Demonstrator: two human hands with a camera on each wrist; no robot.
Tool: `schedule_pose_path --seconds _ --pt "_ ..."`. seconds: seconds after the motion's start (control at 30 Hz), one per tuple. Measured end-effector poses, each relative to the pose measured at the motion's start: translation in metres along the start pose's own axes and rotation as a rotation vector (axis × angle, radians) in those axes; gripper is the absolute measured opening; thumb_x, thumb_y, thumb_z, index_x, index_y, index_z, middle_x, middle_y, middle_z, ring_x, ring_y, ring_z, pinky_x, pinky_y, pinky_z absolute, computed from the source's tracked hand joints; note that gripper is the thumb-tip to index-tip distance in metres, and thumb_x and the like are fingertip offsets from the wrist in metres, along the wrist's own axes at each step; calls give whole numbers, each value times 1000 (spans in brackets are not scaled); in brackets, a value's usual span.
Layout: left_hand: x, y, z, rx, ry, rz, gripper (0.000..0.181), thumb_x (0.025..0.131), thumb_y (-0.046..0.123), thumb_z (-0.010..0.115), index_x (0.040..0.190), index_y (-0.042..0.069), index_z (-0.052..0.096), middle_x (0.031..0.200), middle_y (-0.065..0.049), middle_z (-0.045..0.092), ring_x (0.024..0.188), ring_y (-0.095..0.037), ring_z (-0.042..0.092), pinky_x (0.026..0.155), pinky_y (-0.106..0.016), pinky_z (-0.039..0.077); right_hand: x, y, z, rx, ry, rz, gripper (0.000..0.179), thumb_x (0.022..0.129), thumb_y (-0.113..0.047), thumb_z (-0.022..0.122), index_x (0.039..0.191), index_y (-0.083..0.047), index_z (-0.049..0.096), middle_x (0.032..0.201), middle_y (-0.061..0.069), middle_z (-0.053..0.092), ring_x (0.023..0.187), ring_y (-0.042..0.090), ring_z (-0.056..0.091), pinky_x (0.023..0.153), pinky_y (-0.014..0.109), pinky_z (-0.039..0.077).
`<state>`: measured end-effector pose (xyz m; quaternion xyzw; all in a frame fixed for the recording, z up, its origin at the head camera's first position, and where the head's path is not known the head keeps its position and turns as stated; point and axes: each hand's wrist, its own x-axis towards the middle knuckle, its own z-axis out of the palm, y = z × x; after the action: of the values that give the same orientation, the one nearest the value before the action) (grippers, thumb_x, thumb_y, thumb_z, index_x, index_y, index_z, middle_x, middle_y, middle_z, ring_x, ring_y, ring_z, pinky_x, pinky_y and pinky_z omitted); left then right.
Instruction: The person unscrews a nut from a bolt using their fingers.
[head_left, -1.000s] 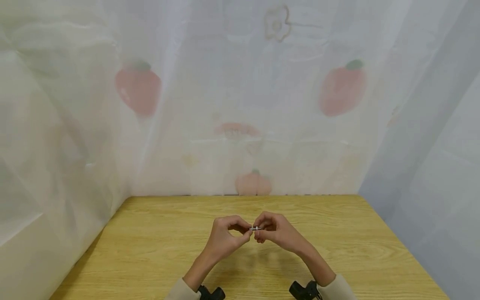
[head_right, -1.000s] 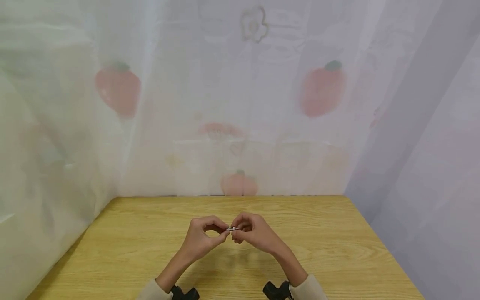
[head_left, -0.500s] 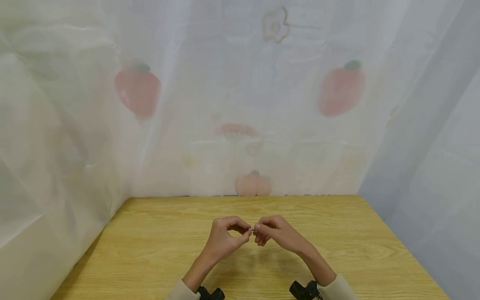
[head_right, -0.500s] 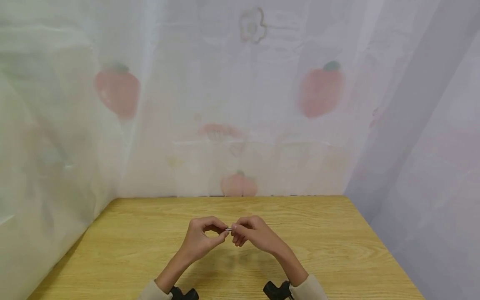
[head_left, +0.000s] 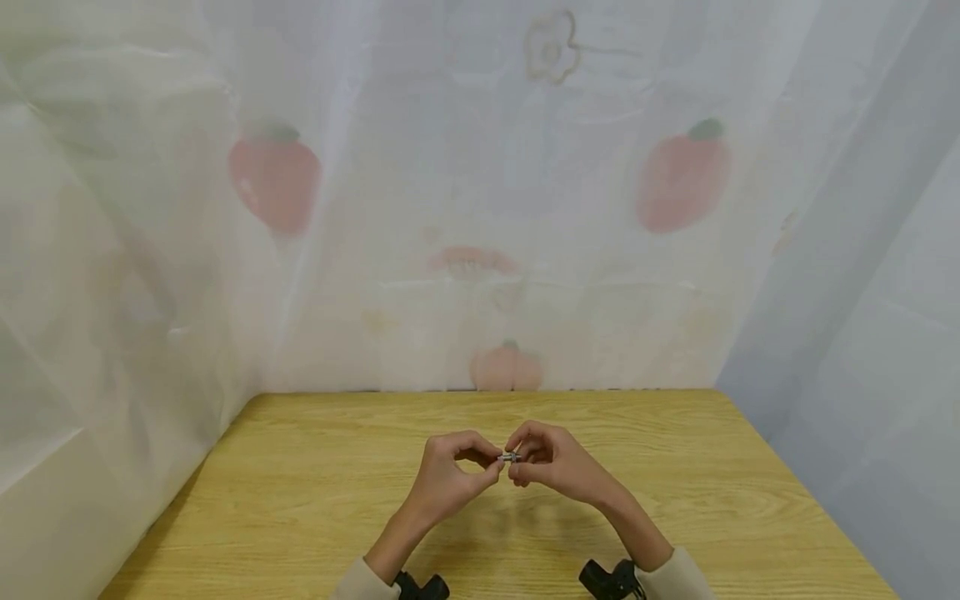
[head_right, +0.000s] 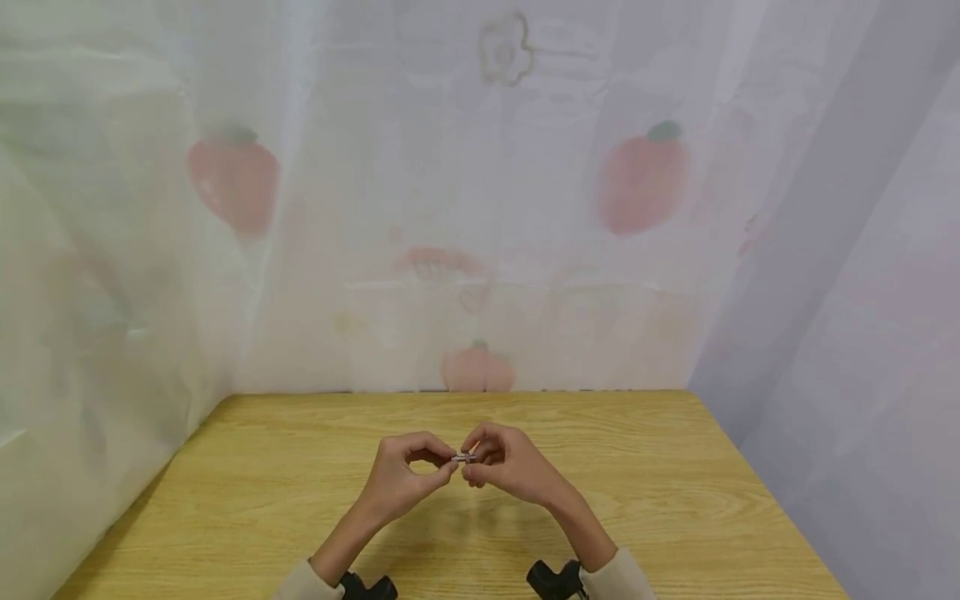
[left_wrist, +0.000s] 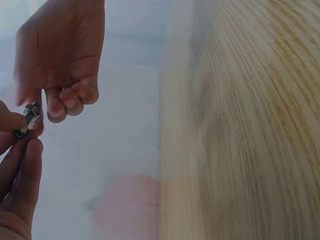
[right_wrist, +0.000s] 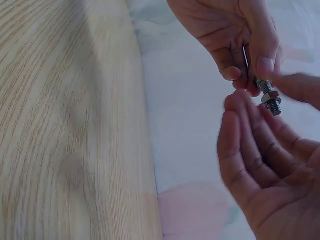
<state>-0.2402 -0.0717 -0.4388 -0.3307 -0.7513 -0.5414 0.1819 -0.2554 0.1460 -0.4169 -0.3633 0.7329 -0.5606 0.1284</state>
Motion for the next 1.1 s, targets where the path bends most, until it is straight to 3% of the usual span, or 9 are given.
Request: schedule_pose_path --seconds 0.23,0.53,0.73,0.87,1.0,1.1 --pt "-1 0 0 35 1 -7 9 85 12 72 89 20 73 82 6 73 70 -3 67 65 -28 59 -1 -5 1 9 -47 120 38 104 -29 42 97 0 65 91 30 65 77 26 68 76 54 56" --pt "-1 0 -1 26 -1 -2 9 85 13 72 89 20 73 83 7 73 72 -3 67 65 -26 59 -3 -3 0 14 -12 82 25 99 -19 55 110 2 58 97 27 65 84 24 68 79 46 58" --pt "-1 0 -1 24 -3 -11 7 85 14 73 89 20 73 84 7 73 73 -3 68 66 -29 60 -3 -2 0 -3 8 81 23 96 -18 60 111 -1 57 98 25 66 85 25 69 77 39 59" --pt "0 1 -1 27 3 6 7 86 13 72 89 19 73 83 7 73 72 -3 67 65 -28 59 -2 -3 0 -12 -16 104 24 100 -23 52 109 -2 61 95 26 66 80 26 69 75 43 59" --pt "-1 1 -1 28 5 9 9 85 12 72 89 20 73 83 6 73 72 -3 68 65 -26 59 -1 -5 0 9 -41 136 37 104 -29 42 101 -1 65 92 29 65 78 30 68 76 52 57" --pt "0 1 -1 31 1 7 9 85 12 72 89 20 73 83 6 73 72 -3 68 65 -26 59 -1 -6 0 23 -39 133 36 104 -29 43 102 0 65 93 29 65 82 37 67 79 56 55"
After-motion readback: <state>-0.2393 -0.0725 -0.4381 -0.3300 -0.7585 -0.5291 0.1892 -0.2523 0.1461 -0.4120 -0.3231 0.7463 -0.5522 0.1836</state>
